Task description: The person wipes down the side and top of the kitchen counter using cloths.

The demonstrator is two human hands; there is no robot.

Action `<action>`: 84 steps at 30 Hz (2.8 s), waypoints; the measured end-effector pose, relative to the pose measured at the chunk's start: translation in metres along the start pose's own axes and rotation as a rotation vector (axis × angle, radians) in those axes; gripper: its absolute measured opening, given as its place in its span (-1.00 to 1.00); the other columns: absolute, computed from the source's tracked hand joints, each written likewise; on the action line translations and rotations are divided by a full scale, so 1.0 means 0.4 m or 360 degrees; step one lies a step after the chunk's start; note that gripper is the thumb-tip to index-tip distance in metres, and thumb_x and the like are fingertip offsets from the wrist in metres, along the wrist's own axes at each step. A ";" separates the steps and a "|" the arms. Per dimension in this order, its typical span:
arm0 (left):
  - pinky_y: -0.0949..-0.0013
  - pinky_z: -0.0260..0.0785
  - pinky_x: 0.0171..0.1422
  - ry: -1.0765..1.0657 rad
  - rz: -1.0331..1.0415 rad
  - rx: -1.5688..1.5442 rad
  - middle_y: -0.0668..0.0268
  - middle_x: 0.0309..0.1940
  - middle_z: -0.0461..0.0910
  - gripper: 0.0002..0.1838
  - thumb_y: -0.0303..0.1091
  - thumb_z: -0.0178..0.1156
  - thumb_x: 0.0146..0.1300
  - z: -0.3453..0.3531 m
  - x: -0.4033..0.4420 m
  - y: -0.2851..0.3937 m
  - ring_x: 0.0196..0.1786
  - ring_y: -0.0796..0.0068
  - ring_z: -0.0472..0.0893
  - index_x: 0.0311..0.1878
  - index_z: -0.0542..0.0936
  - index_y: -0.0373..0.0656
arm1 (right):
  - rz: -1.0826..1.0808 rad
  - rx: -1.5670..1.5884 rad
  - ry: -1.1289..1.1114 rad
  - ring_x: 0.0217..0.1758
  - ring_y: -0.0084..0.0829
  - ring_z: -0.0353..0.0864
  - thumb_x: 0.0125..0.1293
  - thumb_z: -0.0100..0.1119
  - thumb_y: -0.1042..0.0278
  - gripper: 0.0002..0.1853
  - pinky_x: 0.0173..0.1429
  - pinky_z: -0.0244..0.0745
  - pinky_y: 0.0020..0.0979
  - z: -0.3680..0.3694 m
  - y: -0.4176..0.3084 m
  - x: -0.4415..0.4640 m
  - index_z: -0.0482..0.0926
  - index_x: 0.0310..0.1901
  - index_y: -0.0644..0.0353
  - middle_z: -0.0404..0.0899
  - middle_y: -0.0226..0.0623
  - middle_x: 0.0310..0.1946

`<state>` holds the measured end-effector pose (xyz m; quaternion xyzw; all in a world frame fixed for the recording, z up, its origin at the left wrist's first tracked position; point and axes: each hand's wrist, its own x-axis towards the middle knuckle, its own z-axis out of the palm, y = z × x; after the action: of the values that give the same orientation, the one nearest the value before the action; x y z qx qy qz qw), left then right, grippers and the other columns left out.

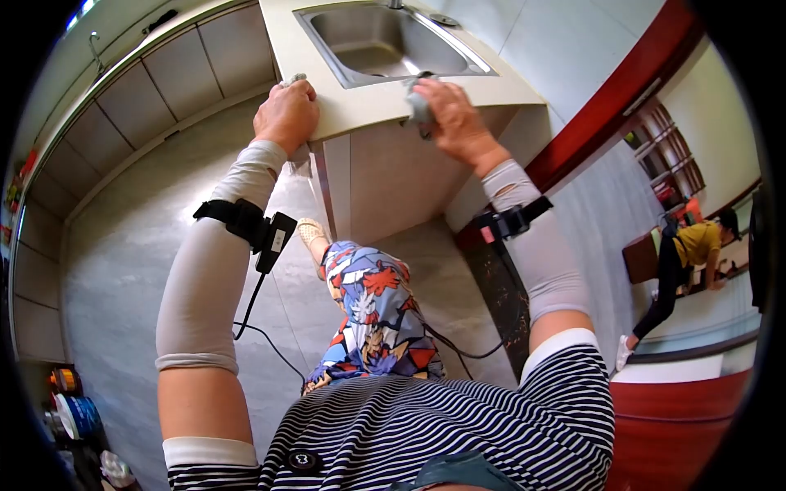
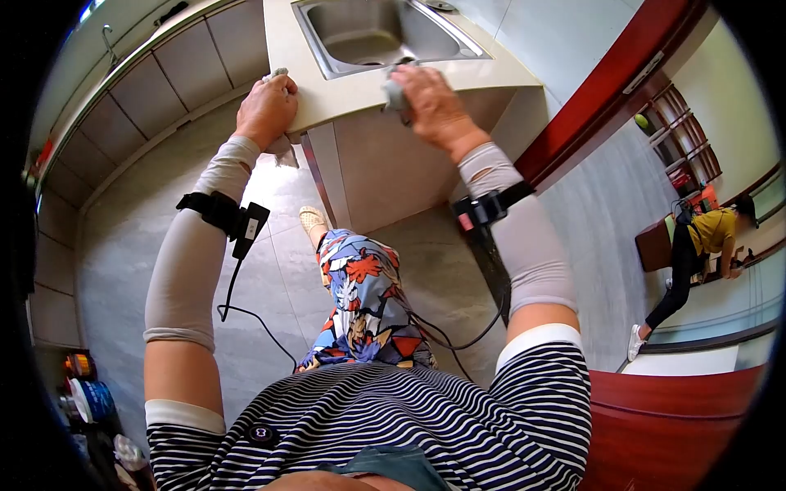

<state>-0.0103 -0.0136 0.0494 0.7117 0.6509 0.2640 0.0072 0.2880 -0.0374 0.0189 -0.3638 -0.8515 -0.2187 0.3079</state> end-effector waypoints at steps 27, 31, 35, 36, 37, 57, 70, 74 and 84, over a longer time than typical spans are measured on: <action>0.13 0.44 0.17 -0.0040 0.0030 -0.0038 0.11 0.03 0.58 -0.71 -0.14 0.06 0.24 0.002 0.016 -0.018 0.10 0.02 0.58 -0.04 0.64 0.09 | -0.0016 -0.0295 0.0138 0.24 -0.11 0.46 0.29 0.04 0.37 -0.66 0.36 0.37 -0.16 0.096 -0.322 0.152 0.53 0.10 0.19 0.52 -0.18 0.13; 0.14 0.42 0.18 0.0000 0.0014 0.0018 0.10 -0.02 0.60 -0.70 -0.15 0.05 0.22 -0.001 0.005 0.000 0.09 0.07 0.57 -0.05 0.63 0.04 | -0.0221 -0.0181 0.0151 0.29 -0.17 0.44 0.28 0.04 0.44 -0.60 0.45 0.27 -0.21 0.076 -0.148 0.074 0.47 0.17 0.09 0.50 -0.26 0.19; 0.14 0.42 0.17 -0.0004 0.0047 0.0050 0.11 -0.01 0.59 -0.69 -0.15 0.04 0.22 0.007 0.007 0.005 0.07 0.06 0.58 -0.03 0.61 0.06 | -0.0146 -0.0199 0.0048 0.33 -0.13 0.39 0.18 0.06 0.59 -0.49 0.50 0.20 -0.17 0.003 0.054 -0.033 0.40 0.21 0.09 0.45 -0.21 0.24; 0.14 0.42 0.17 -0.0006 0.0052 0.0050 0.11 -0.01 0.59 -0.69 -0.15 0.04 0.22 0.008 0.006 0.004 0.07 0.06 0.58 -0.03 0.61 0.06 | -0.0124 -0.0222 0.0039 0.33 -0.09 0.39 0.13 0.11 0.63 -0.45 0.49 0.19 -0.14 -0.020 0.102 -0.060 0.39 0.21 0.13 0.45 -0.14 0.23; 0.14 0.42 0.17 -0.0003 0.0067 0.0050 0.12 -0.02 0.59 -0.70 -0.16 0.03 0.22 0.008 0.005 0.002 0.06 0.06 0.58 -0.04 0.61 0.06 | -0.0040 -0.0281 0.0012 0.35 -0.08 0.37 0.12 0.10 0.65 -0.44 0.50 0.17 -0.14 -0.035 0.149 -0.091 0.39 0.21 0.14 0.42 -0.13 0.25; 0.15 0.43 0.15 0.0076 0.0071 0.0048 0.14 -0.04 0.60 -0.72 -0.16 0.04 0.19 0.013 0.014 -0.001 0.08 0.07 0.57 -0.08 0.62 0.06 | 0.0969 -0.0641 -0.0387 0.37 -0.09 0.33 0.14 -0.01 0.54 -0.48 0.49 0.17 -0.23 -0.084 0.431 -0.210 0.46 0.21 0.16 0.41 -0.14 0.29; 0.11 0.44 0.17 -0.0008 -0.0017 0.0076 0.11 0.01 0.58 -0.71 -0.12 0.03 0.25 -0.003 0.009 0.032 0.08 0.04 0.60 -0.04 0.63 0.14 | 0.0024 -0.0191 0.0203 0.27 -0.10 0.41 0.04 0.29 0.47 -0.47 0.38 0.36 -0.17 0.046 -0.141 -0.176 0.55 0.14 0.06 0.44 -0.29 0.24; 0.12 0.43 0.19 -0.0038 -0.0021 0.0113 0.14 0.03 0.57 -0.70 -0.13 0.03 0.24 -0.004 0.010 0.035 0.10 0.06 0.59 -0.03 0.63 0.14 | -0.0414 0.0009 0.0068 0.28 -0.17 0.41 0.14 0.20 0.42 -0.62 0.31 0.44 -0.20 0.125 -0.206 -0.150 0.60 0.05 0.03 0.44 -0.34 0.20; 0.13 0.43 0.16 -0.0028 0.0028 0.0166 0.14 0.01 0.58 -0.70 -0.12 0.05 0.24 0.003 0.010 0.023 0.09 0.09 0.58 -0.02 0.61 0.10 | -0.0098 -0.0188 -0.0033 0.23 -0.15 0.45 0.22 0.09 0.43 -0.62 0.25 0.46 -0.18 0.251 -0.016 -0.202 0.55 0.11 0.11 0.45 -0.27 0.20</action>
<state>-0.0012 -0.0107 0.0532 0.7191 0.6574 0.2235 -0.0267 0.2907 -0.0208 -0.1090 -0.3573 -0.8510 -0.2741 0.2702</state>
